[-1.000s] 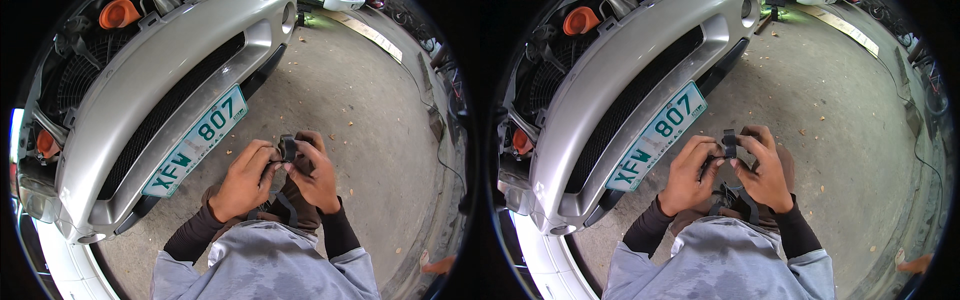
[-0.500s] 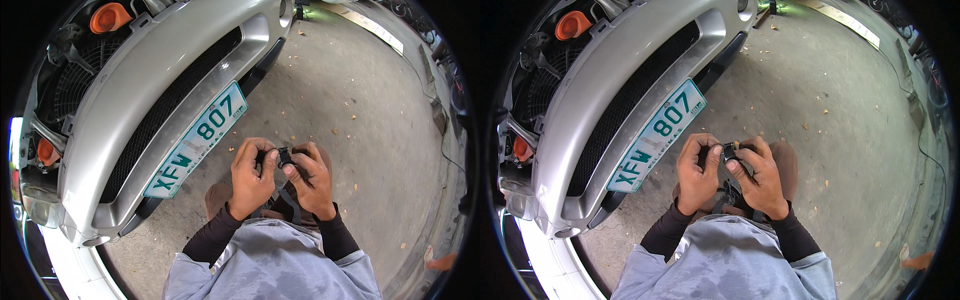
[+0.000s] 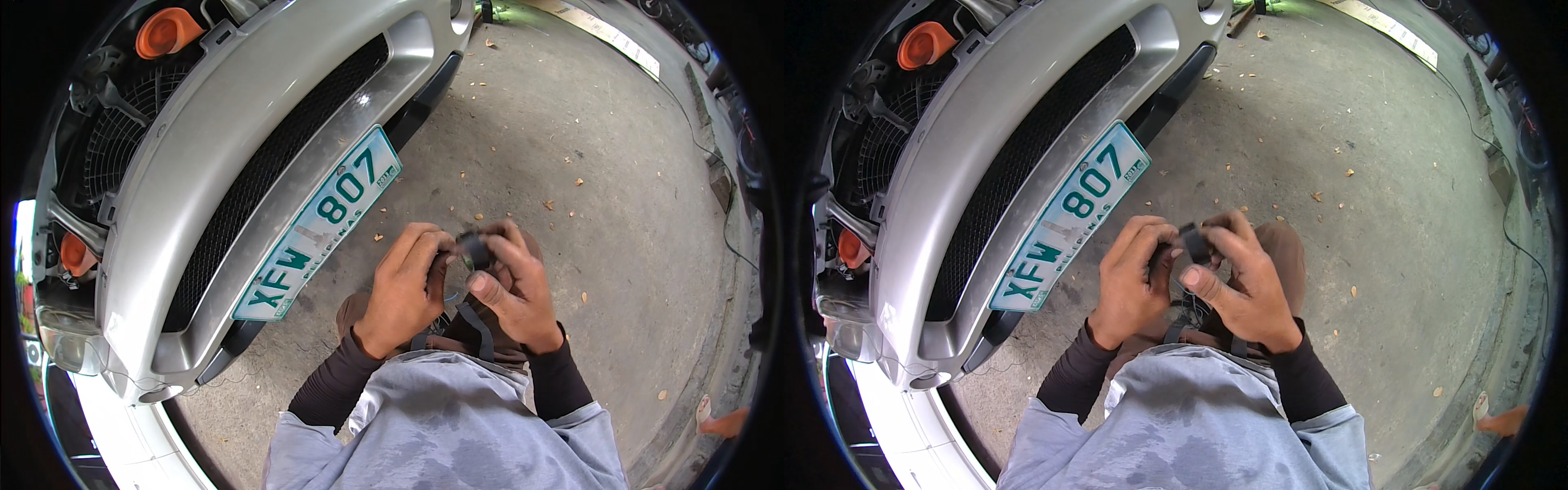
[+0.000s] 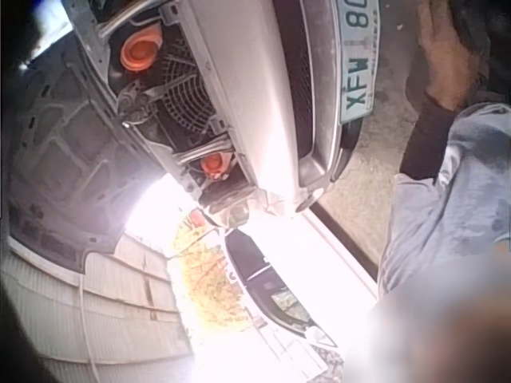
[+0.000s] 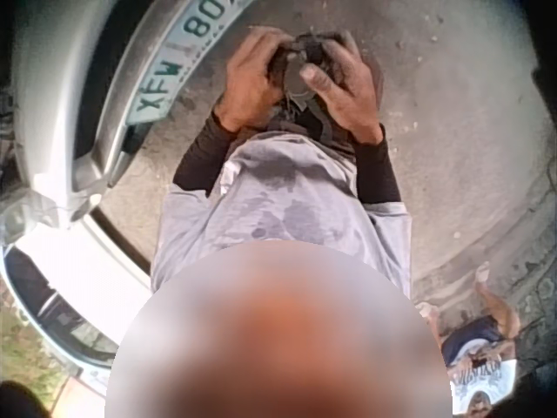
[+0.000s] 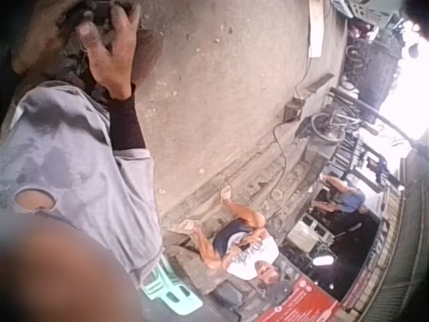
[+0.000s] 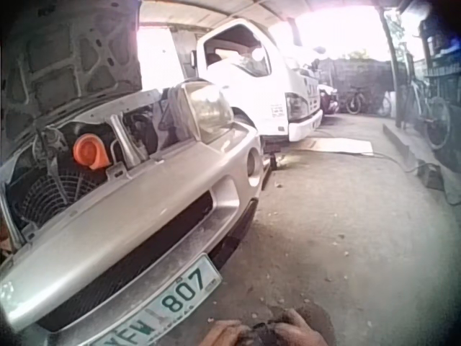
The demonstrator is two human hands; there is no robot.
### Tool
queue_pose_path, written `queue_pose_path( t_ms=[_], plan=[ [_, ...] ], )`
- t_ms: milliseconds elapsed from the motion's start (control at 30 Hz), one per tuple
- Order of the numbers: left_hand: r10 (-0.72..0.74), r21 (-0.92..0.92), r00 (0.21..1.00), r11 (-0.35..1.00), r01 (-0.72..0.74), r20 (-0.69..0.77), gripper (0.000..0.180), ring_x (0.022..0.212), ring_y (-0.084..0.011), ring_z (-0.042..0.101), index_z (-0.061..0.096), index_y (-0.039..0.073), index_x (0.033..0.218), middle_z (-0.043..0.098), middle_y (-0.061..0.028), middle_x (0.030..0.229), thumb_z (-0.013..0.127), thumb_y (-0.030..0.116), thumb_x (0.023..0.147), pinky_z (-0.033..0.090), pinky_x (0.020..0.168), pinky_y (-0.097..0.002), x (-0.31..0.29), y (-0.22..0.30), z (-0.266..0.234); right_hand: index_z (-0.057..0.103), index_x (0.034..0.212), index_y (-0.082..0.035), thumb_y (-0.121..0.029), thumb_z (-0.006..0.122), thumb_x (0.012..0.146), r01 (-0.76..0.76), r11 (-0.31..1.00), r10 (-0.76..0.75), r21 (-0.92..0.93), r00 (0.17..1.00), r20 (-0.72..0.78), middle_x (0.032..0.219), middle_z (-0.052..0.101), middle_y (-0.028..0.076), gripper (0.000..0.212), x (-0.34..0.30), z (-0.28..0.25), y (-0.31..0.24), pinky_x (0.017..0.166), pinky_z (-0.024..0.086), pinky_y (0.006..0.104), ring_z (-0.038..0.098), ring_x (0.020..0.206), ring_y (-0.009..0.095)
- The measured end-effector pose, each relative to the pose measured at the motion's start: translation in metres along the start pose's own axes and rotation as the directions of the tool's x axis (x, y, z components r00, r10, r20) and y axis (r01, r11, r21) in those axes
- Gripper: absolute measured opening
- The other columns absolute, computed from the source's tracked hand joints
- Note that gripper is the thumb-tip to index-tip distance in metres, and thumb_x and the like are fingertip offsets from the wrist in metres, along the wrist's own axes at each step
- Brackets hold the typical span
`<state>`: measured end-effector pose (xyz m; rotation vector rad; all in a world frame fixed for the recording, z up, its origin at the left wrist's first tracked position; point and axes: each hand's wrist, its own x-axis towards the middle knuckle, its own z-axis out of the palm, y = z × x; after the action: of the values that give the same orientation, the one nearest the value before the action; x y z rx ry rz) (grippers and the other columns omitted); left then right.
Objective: The person prepares and installs a wiring harness into the front of a silver car with the hood open. They strip wire ends, route the harness through the grille area, and secure it with zip ties.
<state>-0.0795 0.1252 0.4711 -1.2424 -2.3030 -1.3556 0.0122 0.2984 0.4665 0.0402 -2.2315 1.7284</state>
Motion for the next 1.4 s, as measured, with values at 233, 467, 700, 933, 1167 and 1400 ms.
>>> queue_pose_path(
  t_ms=[233,467,700,933,1167,1400],
  plan=[
    [-0.343,-0.377,0.936,0.860,0.345,0.076,0.013,0.096,-0.0178,0.072,0.070,-0.001,0.105,0.072,-0.0111,0.109,0.073,-0.005,0.094,0.058,0.081,-0.0315,0.001,-0.007,-0.003,0.072,0.114,-0.002,-0.009,0.086,0.085,0.194,0.968,-0.213,-0.162,0.971,-0.106,0.127,0.059,0.017,0.032,0.015,0.009,0.029,0.097,0.053,0.0396,0.064,0.114,0.034],
    [-0.260,-0.266,0.965,0.930,0.255,0.014,0.025,0.100,-0.0150,0.072,0.076,-0.002,0.117,0.076,-0.0125,0.117,0.076,-0.006,0.093,0.060,0.086,-0.0285,-0.010,-0.014,0.003,0.069,0.109,-0.002,-0.017,0.084,0.088,0.230,0.899,-0.223,-0.373,0.973,0.062,0.126,0.065,0.020,0.030,0.016,0.002,0.025,0.095,0.055,0.0431,0.066,0.117,0.041],
    [-0.135,-0.209,0.990,0.970,0.122,-0.050,0.016,0.086,-0.0140,0.072,0.074,-0.001,0.108,0.075,-0.0102,0.106,0.075,-0.007,0.093,0.058,0.074,-0.0270,-0.004,-0.027,0.001,0.064,0.130,-0.001,-0.019,0.082,0.089,0.269,0.854,-0.236,-0.445,0.963,0.130,0.129,0.061,0.021,0.049,0.024,-0.002,0.007,0.093,0.054,0.0435,0.064,0.117,0.040],
    [-0.180,-0.238,0.984,0.956,0.171,-0.013,0.019,0.089,-0.0248,0.074,0.068,0.001,0.113,0.072,-0.0137,0.106,0.070,-0.006,0.096,0.059,0.077,-0.0336,-0.010,-0.026,0.006,0.068,0.132,-0.001,-0.017,0.081,0.089,0.340,0.816,-0.268,-0.467,0.939,0.216,0.128,0.059,0.019,0.048,0.031,-0.009,0.005,0.096,0.053,0.0443,0.062,0.116,0.038],
    [0.009,-0.113,0.999,0.994,-0.015,-0.050,0.027,0.092,-0.0212,0.073,0.062,0.002,0.123,0.070,-0.0147,0.113,0.064,-0.010,0.098,0.058,0.078,-0.0307,-0.012,-0.027,0.007,0.069,0.131,0.000,-0.019,0.082,0.091,0.295,0.872,-0.230,-0.391,0.952,0.203,0.125,0.061,0.019,0.046,0.033,-0.009,-0.001,0.093,0.055,0.0429,0.065,0.112,0.037],
    [0.112,-0.097,0.980,0.987,-0.129,-0.165,0.036,0.098,-0.0222,0.073,0.053,0.000,0.131,0.068,-0.0174,0.115,0.063,-0.011,0.098,0.060,0.085,-0.0309,-0.013,-0.028,0.016,0.072,0.127,-0.001,-0.021,0.082,0.091,0.228,0.898,-0.166,-0.378,0.968,0.189,0.114,0.063,0.016,0.043,0.031,-0.005,-0.005,0.084,0.056,0.0395,0.067,0.104,0.033]
  ],
)
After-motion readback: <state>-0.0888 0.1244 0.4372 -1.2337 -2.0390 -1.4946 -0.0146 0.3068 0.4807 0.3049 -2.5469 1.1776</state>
